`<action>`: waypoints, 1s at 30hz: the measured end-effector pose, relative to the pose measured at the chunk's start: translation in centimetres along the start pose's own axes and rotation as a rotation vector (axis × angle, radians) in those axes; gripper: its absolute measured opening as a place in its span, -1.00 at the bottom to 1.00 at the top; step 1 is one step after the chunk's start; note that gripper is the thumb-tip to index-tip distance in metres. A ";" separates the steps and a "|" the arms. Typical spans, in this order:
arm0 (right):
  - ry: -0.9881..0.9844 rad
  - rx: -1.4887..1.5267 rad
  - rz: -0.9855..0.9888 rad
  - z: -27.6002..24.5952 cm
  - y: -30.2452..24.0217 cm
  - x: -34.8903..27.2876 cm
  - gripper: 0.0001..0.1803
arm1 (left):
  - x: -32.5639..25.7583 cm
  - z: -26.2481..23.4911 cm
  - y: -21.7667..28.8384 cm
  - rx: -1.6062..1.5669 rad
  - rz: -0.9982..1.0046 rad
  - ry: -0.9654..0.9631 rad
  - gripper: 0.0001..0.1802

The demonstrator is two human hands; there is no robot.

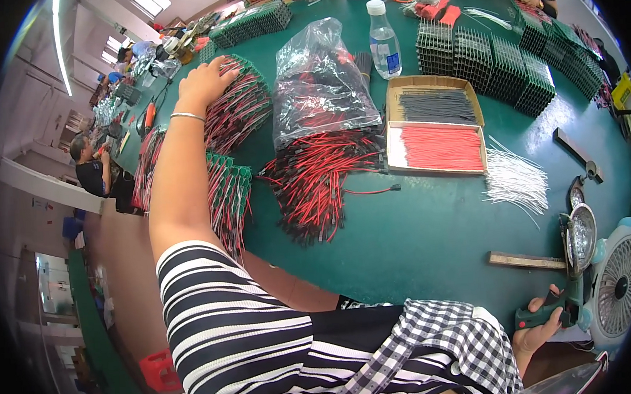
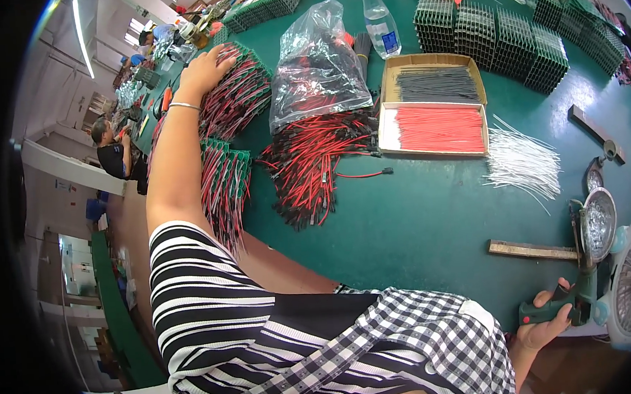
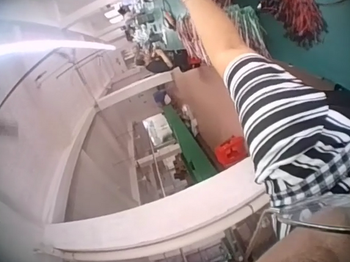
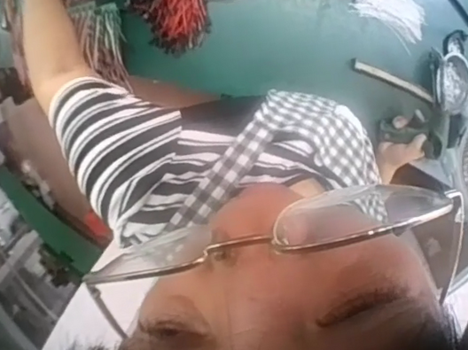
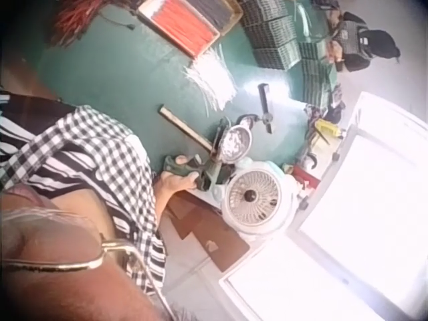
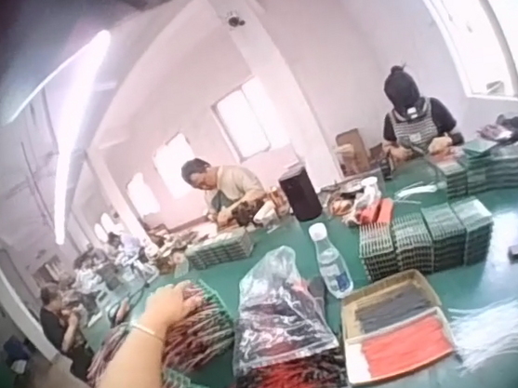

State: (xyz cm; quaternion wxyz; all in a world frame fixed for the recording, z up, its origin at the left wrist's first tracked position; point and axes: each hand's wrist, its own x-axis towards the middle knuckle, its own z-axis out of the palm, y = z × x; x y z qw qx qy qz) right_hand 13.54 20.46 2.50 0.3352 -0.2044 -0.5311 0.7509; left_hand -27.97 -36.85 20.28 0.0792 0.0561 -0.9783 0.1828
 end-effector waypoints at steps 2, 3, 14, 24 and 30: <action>0.017 0.011 -0.009 0.0 0.0 0.2 -0.53 | -0.1 -0.8 0.5 -0.004 0.046 0.058 -0.40; -0.042 0.035 -0.012 -0.2 0.2 0.3 -0.53 | -0.3 -1.4 0.5 -0.006 0.088 0.115 -0.45; 0.015 0.132 0.013 0.4 0.4 -0.2 -0.60 | -19.8 -17.5 14.3 -1.602 1.401 -0.183 -0.45; -0.045 0.271 -0.027 0.4 0.6 0.4 -0.57 | -26.7 -17.1 15.8 -1.757 1.515 -0.168 -0.52; -0.051 0.302 -0.029 0.6 0.2 0.3 -0.57 | -32.5 -18.2 20.1 -1.831 1.555 -0.176 -0.57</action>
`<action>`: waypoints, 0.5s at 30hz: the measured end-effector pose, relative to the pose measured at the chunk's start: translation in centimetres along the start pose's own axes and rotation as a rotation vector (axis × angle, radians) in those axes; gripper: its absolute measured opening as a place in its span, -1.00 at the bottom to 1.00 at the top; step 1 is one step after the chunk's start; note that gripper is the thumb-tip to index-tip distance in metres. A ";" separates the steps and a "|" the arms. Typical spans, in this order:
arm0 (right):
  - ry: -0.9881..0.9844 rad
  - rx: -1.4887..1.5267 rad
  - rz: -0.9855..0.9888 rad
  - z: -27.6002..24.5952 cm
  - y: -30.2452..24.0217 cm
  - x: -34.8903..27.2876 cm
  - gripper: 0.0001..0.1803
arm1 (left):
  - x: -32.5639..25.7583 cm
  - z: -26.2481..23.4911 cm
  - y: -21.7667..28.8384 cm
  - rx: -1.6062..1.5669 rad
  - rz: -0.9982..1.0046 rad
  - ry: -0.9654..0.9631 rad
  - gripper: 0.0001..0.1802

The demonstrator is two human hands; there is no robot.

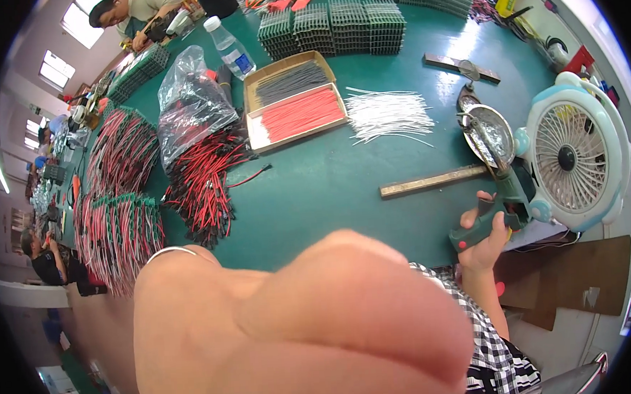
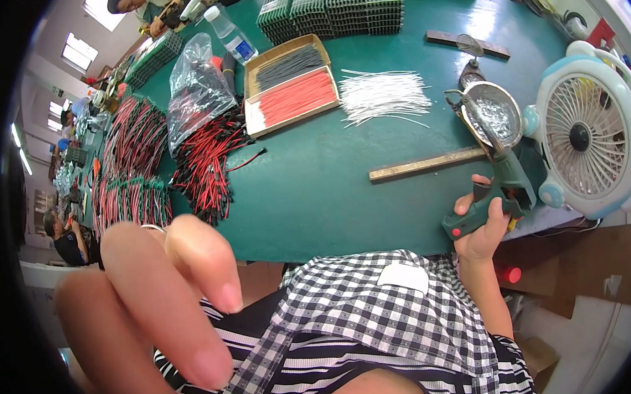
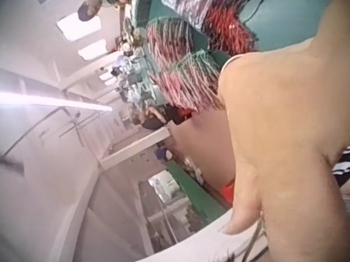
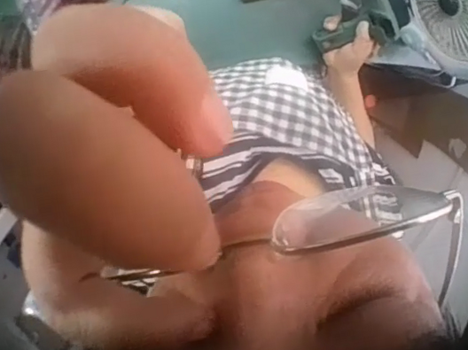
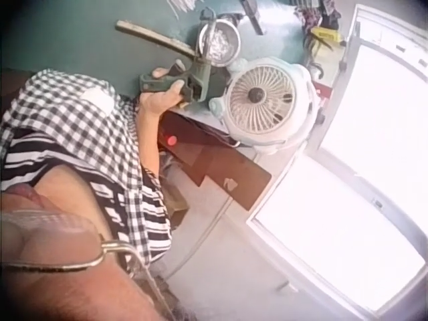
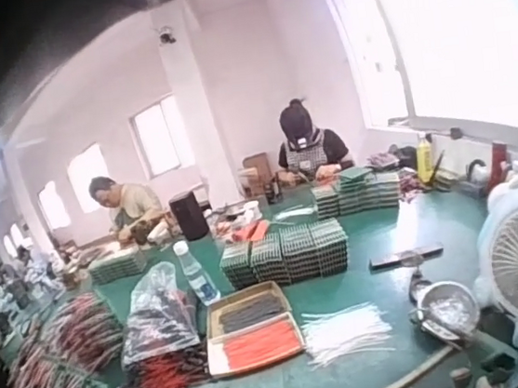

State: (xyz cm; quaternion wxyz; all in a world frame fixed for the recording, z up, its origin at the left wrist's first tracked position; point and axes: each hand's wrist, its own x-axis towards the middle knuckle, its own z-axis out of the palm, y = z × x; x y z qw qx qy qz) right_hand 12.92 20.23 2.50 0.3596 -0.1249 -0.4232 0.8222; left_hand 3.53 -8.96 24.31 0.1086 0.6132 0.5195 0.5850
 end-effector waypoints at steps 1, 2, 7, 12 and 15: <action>-0.001 0.001 -0.014 0.0 0.0 -0.1 -0.57 | 0.2 -0.4 0.0 -0.006 0.010 -0.007 -0.58; 0.008 0.013 -0.017 -0.2 -0.1 -0.2 -0.58 | 0.1 -1.2 0.1 -0.014 0.020 -0.014 -0.59; 0.047 0.009 -0.023 -0.2 0.2 -0.4 -0.57 | -1.2 -3.7 0.1 -0.098 0.074 -0.058 -0.63; 0.022 0.058 -0.022 0.0 0.3 -0.3 -0.55 | -0.1 -5.7 0.2 -0.119 0.080 -0.063 -0.66; 0.062 0.019 -0.056 0.0 0.3 -0.3 -0.53 | 8.7 -5.2 -8.5 -0.181 0.092 -0.073 -0.68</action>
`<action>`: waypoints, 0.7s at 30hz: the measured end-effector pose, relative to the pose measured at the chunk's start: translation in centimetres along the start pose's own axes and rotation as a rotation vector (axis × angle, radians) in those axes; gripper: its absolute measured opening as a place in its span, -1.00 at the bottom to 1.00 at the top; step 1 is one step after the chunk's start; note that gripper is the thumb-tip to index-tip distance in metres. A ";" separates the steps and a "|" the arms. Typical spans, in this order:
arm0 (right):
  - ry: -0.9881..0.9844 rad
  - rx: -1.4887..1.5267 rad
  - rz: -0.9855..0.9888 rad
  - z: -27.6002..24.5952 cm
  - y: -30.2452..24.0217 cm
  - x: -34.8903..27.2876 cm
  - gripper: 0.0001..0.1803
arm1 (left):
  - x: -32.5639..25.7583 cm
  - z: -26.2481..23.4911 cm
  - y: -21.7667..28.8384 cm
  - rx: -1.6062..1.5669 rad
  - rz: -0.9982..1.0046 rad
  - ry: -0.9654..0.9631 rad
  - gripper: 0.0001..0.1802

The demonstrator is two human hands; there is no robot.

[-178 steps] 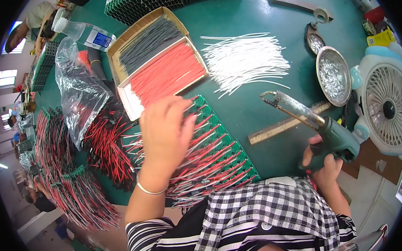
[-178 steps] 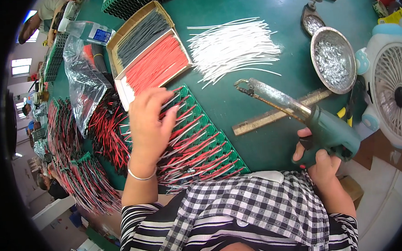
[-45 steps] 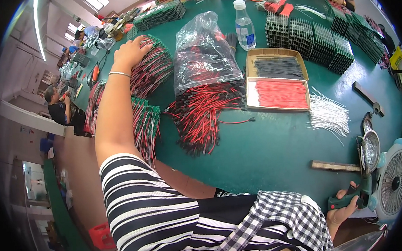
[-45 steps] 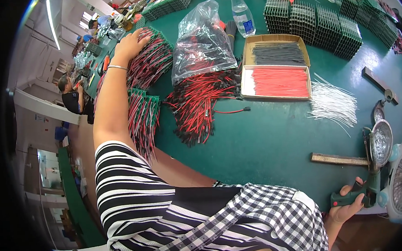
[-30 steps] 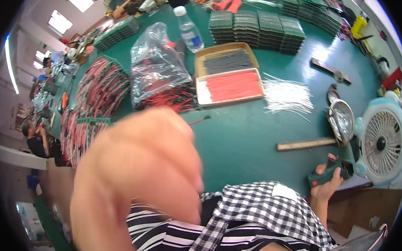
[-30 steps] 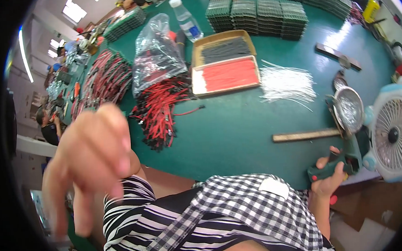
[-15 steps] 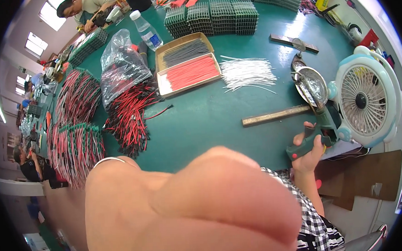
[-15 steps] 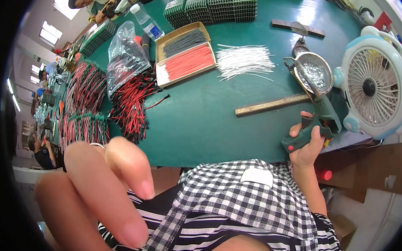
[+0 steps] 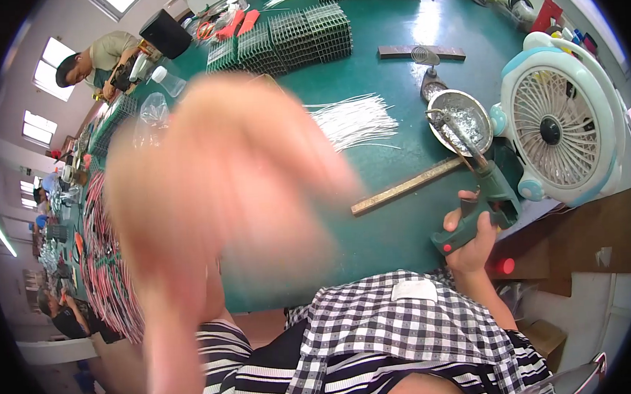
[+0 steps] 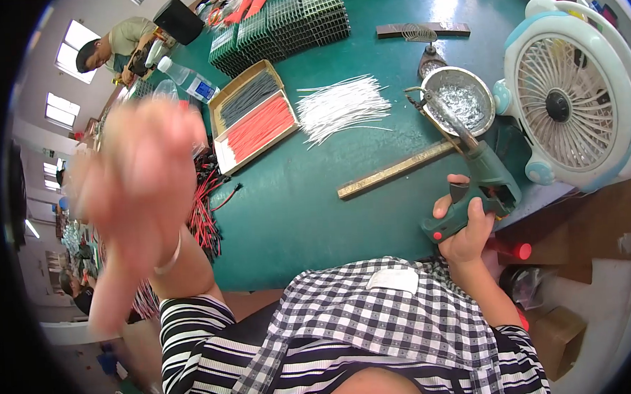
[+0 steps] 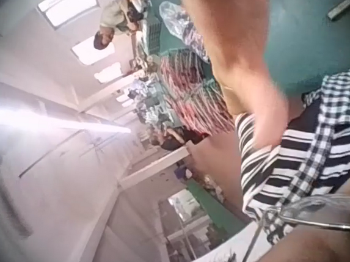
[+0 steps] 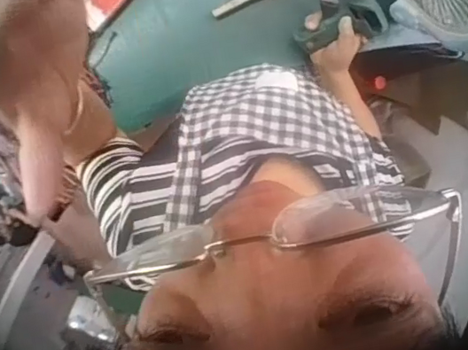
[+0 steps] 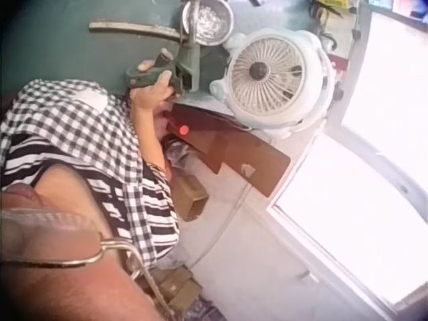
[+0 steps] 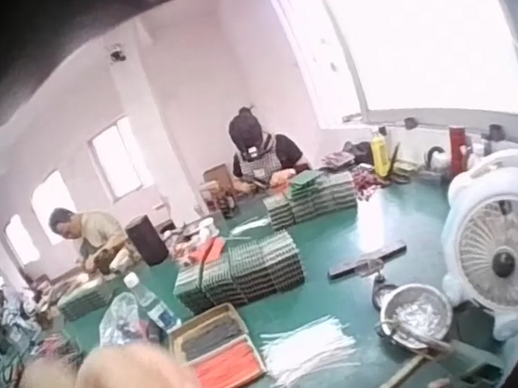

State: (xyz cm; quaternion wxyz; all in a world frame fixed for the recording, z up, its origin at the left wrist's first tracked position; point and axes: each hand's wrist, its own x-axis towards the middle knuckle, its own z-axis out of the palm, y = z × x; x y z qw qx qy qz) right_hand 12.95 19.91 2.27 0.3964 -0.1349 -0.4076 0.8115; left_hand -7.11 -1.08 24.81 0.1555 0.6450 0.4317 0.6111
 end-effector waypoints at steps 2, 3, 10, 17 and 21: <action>0.043 -0.016 -0.013 -0.7 -0.2 0.1 -0.52 | 0.4 -4.3 -4.9 0.254 -0.130 0.258 -0.67; 0.028 -0.006 -0.008 -0.5 -0.2 0.3 -0.52 | 0.9 -6.4 -6.8 0.297 -0.167 0.363 -0.73; 0.044 -0.009 -0.022 0.2 -0.1 -0.1 -0.50 | 5.9 -16.7 -22.4 1.432 -0.667 0.201 -0.21; 0.087 -0.038 -0.005 0.0 0.0 -0.3 -0.49 | 10.2 -11.2 -31.6 1.615 -1.069 0.067 -0.03; 0.105 -0.079 -0.049 0.1 -0.3 -0.3 -0.48 | 10.8 -8.6 -33.5 1.689 -1.027 0.120 -0.17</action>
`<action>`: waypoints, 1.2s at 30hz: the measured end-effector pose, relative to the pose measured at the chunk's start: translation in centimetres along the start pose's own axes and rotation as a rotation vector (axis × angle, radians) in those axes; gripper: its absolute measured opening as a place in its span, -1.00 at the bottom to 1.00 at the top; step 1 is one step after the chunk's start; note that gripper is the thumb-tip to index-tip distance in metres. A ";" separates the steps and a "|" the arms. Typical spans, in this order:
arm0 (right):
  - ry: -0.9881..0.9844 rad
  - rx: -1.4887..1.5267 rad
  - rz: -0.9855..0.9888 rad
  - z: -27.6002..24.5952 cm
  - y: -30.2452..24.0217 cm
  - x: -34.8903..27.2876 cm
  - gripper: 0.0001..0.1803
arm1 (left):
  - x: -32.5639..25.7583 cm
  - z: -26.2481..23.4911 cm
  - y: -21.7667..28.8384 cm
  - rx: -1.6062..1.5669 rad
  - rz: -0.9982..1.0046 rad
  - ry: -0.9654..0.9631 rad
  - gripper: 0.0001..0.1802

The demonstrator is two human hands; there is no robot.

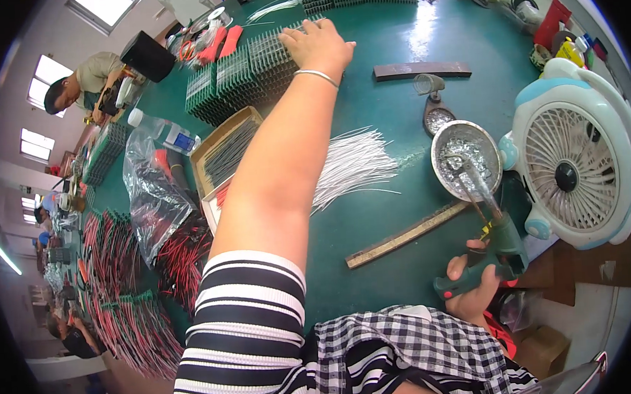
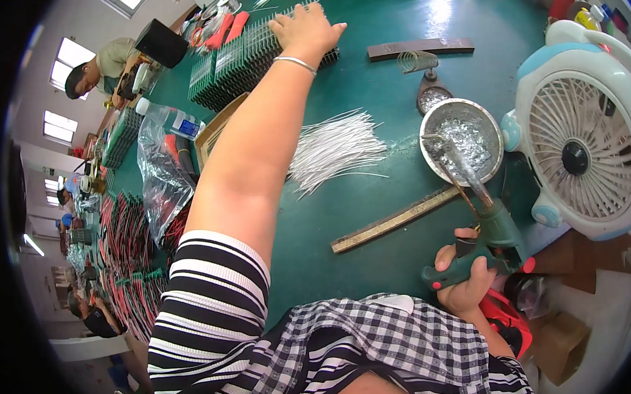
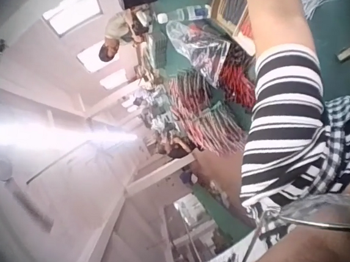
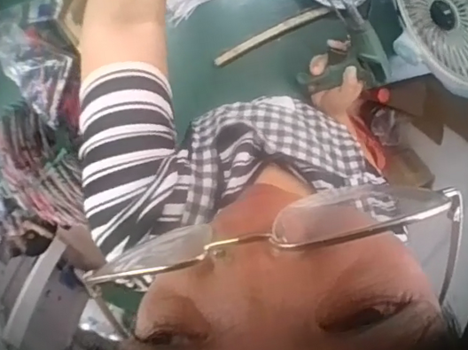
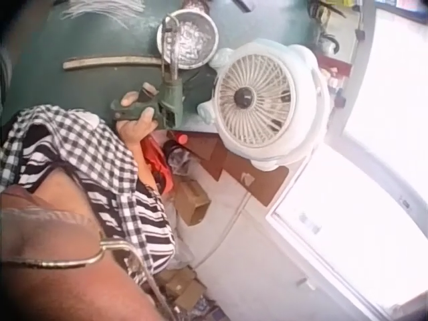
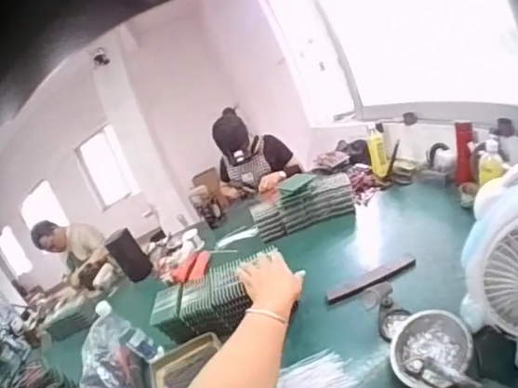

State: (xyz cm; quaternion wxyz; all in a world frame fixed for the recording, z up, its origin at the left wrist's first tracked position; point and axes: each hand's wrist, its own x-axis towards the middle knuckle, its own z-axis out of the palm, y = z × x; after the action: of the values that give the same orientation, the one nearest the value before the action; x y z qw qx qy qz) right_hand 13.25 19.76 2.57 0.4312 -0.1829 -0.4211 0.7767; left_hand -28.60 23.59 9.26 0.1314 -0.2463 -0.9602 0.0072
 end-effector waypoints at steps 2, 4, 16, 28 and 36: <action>0.008 0.014 -0.004 -0.2 0.5 0.0 -0.49 | -0.6 0.3 -0.3 -0.050 0.027 0.071 -0.39; 0.013 0.010 -0.006 -0.1 0.7 0.0 -0.49 | -0.6 1.4 -0.8 -0.013 0.046 0.127 -0.45; 0.046 0.005 -0.020 0.1 0.4 0.0 -0.48 | 1.4 0.7 -3.0 -0.151 -0.067 0.036 0.05; 0.068 0.005 -0.033 0.3 1.0 0.2 -0.49 | -0.7 -0.3 -0.1 -0.149 -0.052 0.085 -0.30; 0.077 0.000 -0.053 0.3 0.6 -0.1 -0.51 | 1.0 -4.1 -1.1 -0.593 -0.141 0.082 -0.18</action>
State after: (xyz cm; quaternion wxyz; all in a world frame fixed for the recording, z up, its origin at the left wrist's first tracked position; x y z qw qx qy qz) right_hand 12.80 19.37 2.27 0.4675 -0.2016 -0.4086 0.7575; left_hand -28.90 22.93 13.51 0.0925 -0.2069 -0.9290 -0.2924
